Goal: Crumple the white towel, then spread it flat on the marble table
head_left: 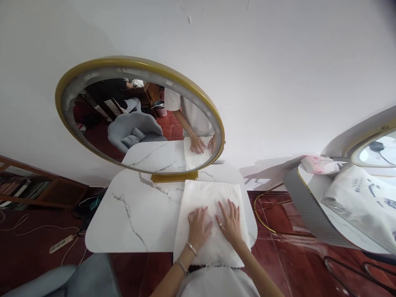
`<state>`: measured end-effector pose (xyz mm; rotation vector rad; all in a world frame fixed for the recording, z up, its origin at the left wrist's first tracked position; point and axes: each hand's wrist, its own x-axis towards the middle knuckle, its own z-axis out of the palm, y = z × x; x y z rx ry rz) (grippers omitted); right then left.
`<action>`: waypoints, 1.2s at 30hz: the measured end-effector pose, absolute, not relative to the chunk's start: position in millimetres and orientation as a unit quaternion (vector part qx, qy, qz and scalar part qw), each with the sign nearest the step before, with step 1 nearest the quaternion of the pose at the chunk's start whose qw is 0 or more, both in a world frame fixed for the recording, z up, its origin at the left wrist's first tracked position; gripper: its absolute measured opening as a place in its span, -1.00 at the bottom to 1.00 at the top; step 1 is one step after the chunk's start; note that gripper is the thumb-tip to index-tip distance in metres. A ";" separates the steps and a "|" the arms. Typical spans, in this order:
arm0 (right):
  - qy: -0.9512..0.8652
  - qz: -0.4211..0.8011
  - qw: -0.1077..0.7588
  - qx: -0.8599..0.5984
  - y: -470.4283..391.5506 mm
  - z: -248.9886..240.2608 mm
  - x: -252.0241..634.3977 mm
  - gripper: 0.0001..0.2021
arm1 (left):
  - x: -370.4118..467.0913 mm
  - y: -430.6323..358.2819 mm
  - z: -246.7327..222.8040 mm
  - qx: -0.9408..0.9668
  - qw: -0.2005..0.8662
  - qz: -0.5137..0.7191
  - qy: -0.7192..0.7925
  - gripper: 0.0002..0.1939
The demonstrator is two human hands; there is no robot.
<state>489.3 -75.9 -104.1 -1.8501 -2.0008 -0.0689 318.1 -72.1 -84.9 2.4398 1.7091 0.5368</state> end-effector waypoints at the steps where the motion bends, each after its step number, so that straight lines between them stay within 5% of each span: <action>1: -0.710 -0.026 0.206 -0.673 -67.3 -105.4 492.2 -0.41 | 323.5 -60.4 -86.0 0.792 0.048 0.186 0.579 -0.46; 11: -0.627 -0.029 0.165 -0.761 -12.6 -119.1 525.2 -0.46 | 375.7 24.5 -94.7 0.810 0.035 0.168 0.561 -0.37; 36: -0.747 -0.013 0.152 -0.647 -5.9 -105.1 413.5 -0.46 | 261.3 45.3 -85.4 0.737 0.006 0.194 0.648 -0.33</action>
